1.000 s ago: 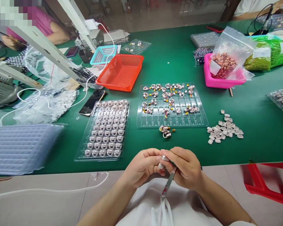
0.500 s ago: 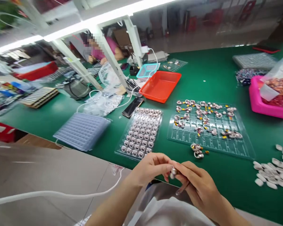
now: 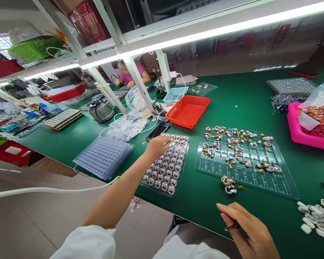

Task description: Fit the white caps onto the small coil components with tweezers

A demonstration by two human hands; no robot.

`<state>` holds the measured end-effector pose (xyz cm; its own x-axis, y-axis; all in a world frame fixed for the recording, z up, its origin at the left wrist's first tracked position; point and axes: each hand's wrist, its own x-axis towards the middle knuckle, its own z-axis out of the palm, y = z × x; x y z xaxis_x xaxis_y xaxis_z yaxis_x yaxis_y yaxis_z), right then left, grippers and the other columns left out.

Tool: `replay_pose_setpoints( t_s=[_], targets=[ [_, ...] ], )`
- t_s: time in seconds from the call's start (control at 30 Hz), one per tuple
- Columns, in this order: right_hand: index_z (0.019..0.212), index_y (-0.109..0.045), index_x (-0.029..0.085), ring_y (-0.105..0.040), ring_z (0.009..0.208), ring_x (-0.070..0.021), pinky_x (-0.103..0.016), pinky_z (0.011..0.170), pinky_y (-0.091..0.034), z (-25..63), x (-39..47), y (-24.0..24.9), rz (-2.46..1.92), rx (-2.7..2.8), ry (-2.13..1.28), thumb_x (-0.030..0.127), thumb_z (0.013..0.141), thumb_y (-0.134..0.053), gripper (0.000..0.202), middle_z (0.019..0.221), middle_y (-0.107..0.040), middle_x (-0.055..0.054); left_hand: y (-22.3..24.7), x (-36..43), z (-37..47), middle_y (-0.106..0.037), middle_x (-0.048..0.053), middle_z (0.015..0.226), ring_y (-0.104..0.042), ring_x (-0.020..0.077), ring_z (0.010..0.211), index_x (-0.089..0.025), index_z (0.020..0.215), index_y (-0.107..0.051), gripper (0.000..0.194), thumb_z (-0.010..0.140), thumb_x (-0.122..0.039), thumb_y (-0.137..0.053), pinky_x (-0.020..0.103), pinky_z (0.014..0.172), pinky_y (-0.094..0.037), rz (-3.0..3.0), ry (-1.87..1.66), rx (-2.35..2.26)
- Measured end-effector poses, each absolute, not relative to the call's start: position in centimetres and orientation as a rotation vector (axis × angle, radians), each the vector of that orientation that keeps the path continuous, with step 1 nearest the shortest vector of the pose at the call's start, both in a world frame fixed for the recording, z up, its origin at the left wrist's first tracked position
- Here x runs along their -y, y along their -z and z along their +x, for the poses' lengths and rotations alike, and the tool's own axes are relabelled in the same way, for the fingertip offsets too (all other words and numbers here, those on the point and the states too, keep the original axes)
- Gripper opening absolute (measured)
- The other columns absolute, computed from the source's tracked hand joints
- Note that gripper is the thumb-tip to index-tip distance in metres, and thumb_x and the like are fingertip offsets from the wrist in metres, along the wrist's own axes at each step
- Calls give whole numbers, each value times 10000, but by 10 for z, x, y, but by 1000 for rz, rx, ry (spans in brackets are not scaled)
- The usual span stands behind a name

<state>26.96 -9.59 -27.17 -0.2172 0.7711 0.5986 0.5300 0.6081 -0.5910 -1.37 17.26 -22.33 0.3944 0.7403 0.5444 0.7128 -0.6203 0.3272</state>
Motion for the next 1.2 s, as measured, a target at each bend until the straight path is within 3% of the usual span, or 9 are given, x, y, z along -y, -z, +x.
replay_pose_setpoints(
  t_s=[0.33, 0.53, 0.6, 0.7, 0.8, 0.97, 1.2],
  targets=[
    [1273, -611, 223, -609, 636, -133, -232, 584, -519, 290, 110, 275, -1137, 1805, -256, 67, 962, -509, 362, 774, -617, -13, 245, -192, -16, -791, 91, 1033, -710, 262, 1010, -208, 903, -777, 215, 871, -211, -564, 402, 958, -557, 2799, -902, -1276],
    [1114, -673, 234, -610, 662, -139, -246, 575, -494, 318, 110, 263, -1485, 1598, -185, 185, 989, -532, 195, 878, -646, -33, 233, -143, 1, -721, 174, 1204, -644, 364, 1137, -178, 1057, -755, 294, 905, -250, -514, 585, 1032, -472, 2802, -909, -1219],
    [1082, -679, 226, -602, 649, -140, -252, 572, -489, 319, 103, 259, -1572, 1586, -180, 221, 992, -537, 168, 877, -641, -33, 231, -103, 22, -696, 176, 1257, -627, 349, 1173, -172, 1136, -727, 300, 942, -271, -521, 562, 1023, -496, 2803, -894, -1110],
    [1137, -666, 220, -632, 689, -152, -266, 613, -506, 307, 84, 259, -1659, 1745, -171, 214, 965, -569, 197, 985, -659, -55, 238, -45, 68, -643, 151, 1356, -612, 278, 1223, -174, 1295, -631, 355, 966, -164, -499, 482, 1035, -523, 2732, -793, -790],
    [1085, -671, 199, -663, 741, -184, -264, 563, -461, 294, 67, 263, -1833, 1882, -64, 135, 901, -599, 207, 1027, -674, -67, 255, -13, 110, -577, 171, 1434, -561, 292, 1305, -153, 1392, -546, 465, 934, -76, -511, 484, 1071, -508, 2606, -715, -762],
    [919, -641, 192, -645, 745, -173, -268, 641, -470, 298, 77, 271, -1745, 1822, -123, 107, 876, -547, 134, 890, -673, -37, 282, -6, 139, -645, 141, 1331, -615, 284, 1210, -177, 1288, -633, 480, 853, 11, -562, 466, 1023, -548, 2426, -713, -727],
    [879, -612, 205, -581, 666, -145, -262, 608, -461, 311, 110, 273, -1667, 1521, -418, 147, 859, -548, 89, 834, -639, -22, 285, -3, 142, -694, 106, 1192, -644, 270, 1112, -211, 1189, -681, 337, 873, -97, -659, 440, 982, -557, 2324, -791, -705]
  ],
)
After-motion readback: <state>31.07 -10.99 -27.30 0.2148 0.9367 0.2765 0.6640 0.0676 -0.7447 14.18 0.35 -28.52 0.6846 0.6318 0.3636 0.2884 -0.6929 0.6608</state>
